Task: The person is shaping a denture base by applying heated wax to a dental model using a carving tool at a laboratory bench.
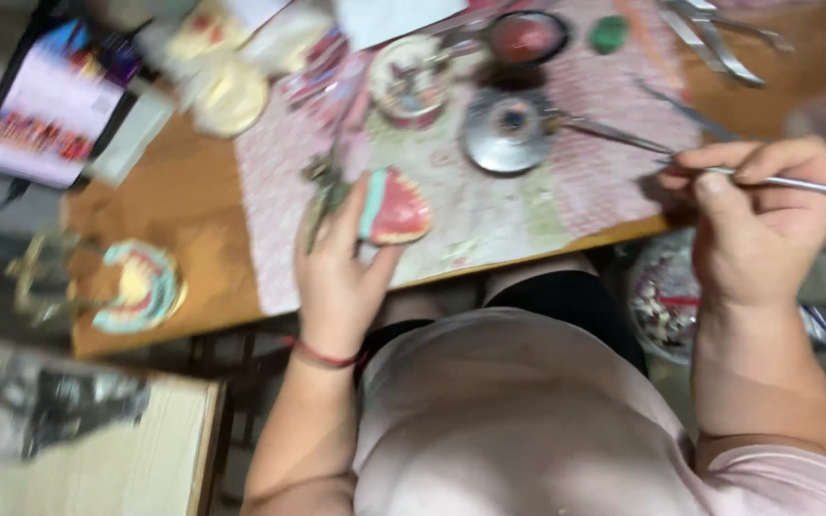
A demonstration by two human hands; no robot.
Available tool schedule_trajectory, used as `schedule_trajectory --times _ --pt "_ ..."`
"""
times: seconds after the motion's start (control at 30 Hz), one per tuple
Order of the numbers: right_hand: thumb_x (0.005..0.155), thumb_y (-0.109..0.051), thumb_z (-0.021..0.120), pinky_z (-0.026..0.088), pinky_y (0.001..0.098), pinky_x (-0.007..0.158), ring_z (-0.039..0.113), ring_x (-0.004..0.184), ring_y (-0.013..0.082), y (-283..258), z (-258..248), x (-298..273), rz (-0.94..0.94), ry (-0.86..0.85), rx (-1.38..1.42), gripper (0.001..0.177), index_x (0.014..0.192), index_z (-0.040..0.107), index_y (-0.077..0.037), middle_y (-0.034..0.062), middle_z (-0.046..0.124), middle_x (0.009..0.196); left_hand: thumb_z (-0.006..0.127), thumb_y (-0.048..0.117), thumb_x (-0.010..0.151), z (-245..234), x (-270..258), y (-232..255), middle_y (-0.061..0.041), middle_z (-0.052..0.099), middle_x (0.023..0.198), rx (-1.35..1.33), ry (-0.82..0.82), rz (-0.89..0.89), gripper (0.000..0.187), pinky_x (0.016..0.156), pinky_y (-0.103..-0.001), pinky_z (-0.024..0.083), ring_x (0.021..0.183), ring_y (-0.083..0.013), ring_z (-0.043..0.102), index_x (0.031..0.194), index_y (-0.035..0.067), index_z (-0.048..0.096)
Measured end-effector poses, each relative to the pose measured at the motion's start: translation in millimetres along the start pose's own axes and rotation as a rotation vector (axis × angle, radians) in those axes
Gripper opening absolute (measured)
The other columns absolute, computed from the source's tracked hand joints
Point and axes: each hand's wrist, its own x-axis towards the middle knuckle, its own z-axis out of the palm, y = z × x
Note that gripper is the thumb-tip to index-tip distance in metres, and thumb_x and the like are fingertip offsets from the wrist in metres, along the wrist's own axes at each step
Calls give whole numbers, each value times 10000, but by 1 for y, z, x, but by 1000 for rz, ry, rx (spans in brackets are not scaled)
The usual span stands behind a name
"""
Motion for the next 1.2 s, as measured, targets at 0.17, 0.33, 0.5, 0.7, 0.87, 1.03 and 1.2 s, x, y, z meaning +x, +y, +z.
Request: schedule_trajectory --times 0.17,0.33,0.5,0.7,0.87,1.03,1.2 --pt "1165 72 559 647 354 1045 707 1156 323 -6 -120 -20 -3 200 -230 273 1157 377 -131 265 638 1259 874 253 874 5 -5 10 -213 725 1228 -56 -11 -122 694 967 -413 528 1076 -345 691 1475 46 595" --pt "1163 62 480 601 265 989 685 1135 227 -8 -218 -46 154 368 -469 231 1147 364 -138 197 646 1236 916 210 859 7 -5 17 -263 736 1251 41 21 -21 690 972 -480 523 1066 -395 696 1454 -18 653" --pt "1116 97 446 617 248 753 721 864 213 4 -281 -63 289 506 -539 244 1082 340 -120 189 680 1044 919 105 866 6 -6 28 -241 742 1254 47 -13 -102 748 928 -460 543 1063 -318 661 1525 -106 635" --pt "1106 61 342 646 284 755 745 890 235 -14 -285 -68 493 520 -600 198 1129 307 -132 169 670 991 939 71 791 10 -11 21 -269 726 1351 91 8 -77 842 949 -461 474 1088 -370 627 1562 -91 644" --pt "1148 1 415 603 278 744 727 859 181 -24 -284 -63 656 540 -751 174 1114 342 -153 116 714 959 952 56 807 11 -10 26 -288 710 1370 49 20 -79 844 961 -450 486 1119 -357 627 1564 -121 622" --pt "1117 8 478 484 277 728 724 889 140 -23 -294 -63 800 543 -905 282 1000 316 -191 23 737 953 937 112 807 12 -16 13 -294 733 1271 115 26 -46 846 928 -476 477 1049 -417 621 1580 -82 653" --pt "988 120 566 630 254 862 730 965 171 10 -334 -77 678 541 -780 402 836 360 -190 10 665 1089 923 87 813 13 -16 10 -334 717 1336 100 34 -2 833 998 -500 479 1138 -458 635 1568 -116 635"
